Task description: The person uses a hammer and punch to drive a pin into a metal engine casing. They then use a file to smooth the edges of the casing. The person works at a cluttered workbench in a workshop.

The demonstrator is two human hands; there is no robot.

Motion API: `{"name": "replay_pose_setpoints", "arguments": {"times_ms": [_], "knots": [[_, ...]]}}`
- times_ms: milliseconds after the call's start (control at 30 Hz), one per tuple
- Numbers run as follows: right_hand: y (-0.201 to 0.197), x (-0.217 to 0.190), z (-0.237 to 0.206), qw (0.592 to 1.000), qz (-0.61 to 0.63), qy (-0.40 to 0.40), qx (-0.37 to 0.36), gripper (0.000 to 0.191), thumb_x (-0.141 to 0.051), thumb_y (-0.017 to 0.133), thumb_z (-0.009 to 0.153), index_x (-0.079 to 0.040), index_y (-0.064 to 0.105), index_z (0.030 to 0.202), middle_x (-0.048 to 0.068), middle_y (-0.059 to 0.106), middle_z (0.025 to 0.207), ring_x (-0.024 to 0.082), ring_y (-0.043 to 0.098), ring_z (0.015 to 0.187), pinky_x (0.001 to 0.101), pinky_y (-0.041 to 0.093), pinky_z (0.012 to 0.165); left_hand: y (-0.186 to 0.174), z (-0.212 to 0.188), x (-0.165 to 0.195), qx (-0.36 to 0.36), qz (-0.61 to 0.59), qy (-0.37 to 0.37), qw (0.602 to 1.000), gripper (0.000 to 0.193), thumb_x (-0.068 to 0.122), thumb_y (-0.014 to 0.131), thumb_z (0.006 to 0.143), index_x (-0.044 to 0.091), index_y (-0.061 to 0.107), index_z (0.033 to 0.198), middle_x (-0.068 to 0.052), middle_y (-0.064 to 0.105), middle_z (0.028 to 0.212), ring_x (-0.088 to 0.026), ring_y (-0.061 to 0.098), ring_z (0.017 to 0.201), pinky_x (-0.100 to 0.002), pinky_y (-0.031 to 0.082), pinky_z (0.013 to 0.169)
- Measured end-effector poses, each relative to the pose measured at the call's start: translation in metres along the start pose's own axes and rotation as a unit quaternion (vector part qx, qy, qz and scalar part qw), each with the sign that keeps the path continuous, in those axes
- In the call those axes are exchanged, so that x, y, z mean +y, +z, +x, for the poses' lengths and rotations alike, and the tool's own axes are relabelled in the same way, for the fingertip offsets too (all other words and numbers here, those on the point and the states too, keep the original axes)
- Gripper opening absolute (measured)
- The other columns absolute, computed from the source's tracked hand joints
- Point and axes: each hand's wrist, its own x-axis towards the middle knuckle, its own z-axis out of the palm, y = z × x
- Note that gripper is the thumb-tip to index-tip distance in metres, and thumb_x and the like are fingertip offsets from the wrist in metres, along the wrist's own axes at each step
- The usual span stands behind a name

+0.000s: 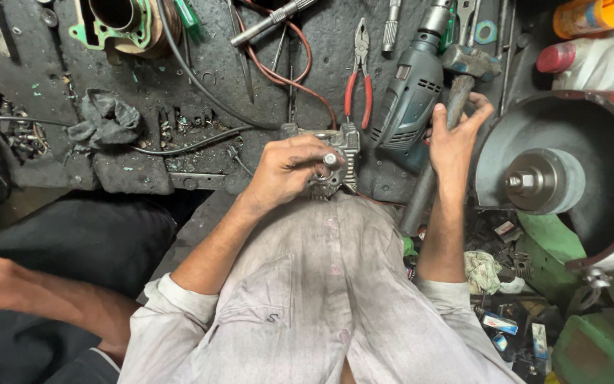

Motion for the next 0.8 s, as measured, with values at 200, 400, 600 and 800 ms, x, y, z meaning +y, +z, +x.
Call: {"name": "replay_pose_setpoints", "arguments": {"times_ms": [200, 400, 600, 800], "knots": [[-0.001, -0.008, 0.011, 1.0, 0.01, 0.017, 0.005, 0.047, -0.007, 0.068, 0.108, -0.007, 0.03, 0.135, 0.011, 0.064, 0.088, 0.013, 0.06, 0.054, 0.0298, 0.049, 0.046, 0.005, 0.005, 0.002, -0.04, 0.018, 0.037, 0.998, 0.028, -0.009, 0.074, 0.082, 0.0, 0.072, 0.108, -0.011, 0.075, 0.104, -0.023, 0.074, 0.097, -0.032, 0.059, 0.087], [-0.008, -0.057, -0.001, 0.99, 0.128, 0.007, -0.052, 0.047, -0.005, 0.069, 0.107, -0.008, 0.031, 0.134, 0.01, 0.06, 0.083, 0.015, 0.057, 0.053, 0.0306, 0.044, 0.044, 0.001, 0.011, 0.004, -0.038, 0.035, 0.045, 0.998, 0.024, -0.006, 0.074, 0.084, -0.001, 0.072, 0.107, -0.011, 0.075, 0.102, -0.024, 0.074, 0.097, -0.034, 0.057, 0.087], [-0.049, -0.155, -0.055, 0.87, 0.416, 0.054, -0.259, 0.043, -0.021, 0.062, 0.107, -0.006, 0.035, 0.136, 0.013, 0.054, 0.076, 0.015, 0.049, 0.044, 0.0292, 0.042, 0.038, 0.007, 0.007, 0.005, -0.008, 0.045, 0.023, 0.999, 0.019, -0.001, 0.078, 0.082, 0.001, 0.072, 0.1, -0.01, 0.076, 0.098, -0.023, 0.074, 0.093, -0.033, 0.057, 0.085], [-0.076, -0.227, -0.081, 0.802, 0.421, 0.103, -0.41, 0.056, -0.025, 0.061, 0.095, 0.002, 0.042, 0.14, 0.016, 0.06, 0.067, 0.016, 0.055, 0.045, 0.0281, 0.047, 0.033, 0.009, 0.006, 0.003, 0.006, 0.031, -0.006, 0.999, 0.018, -0.001, 0.077, 0.083, 0.001, 0.073, 0.1, -0.008, 0.076, 0.097, -0.018, 0.074, 0.091, -0.031, 0.058, 0.083]]}}
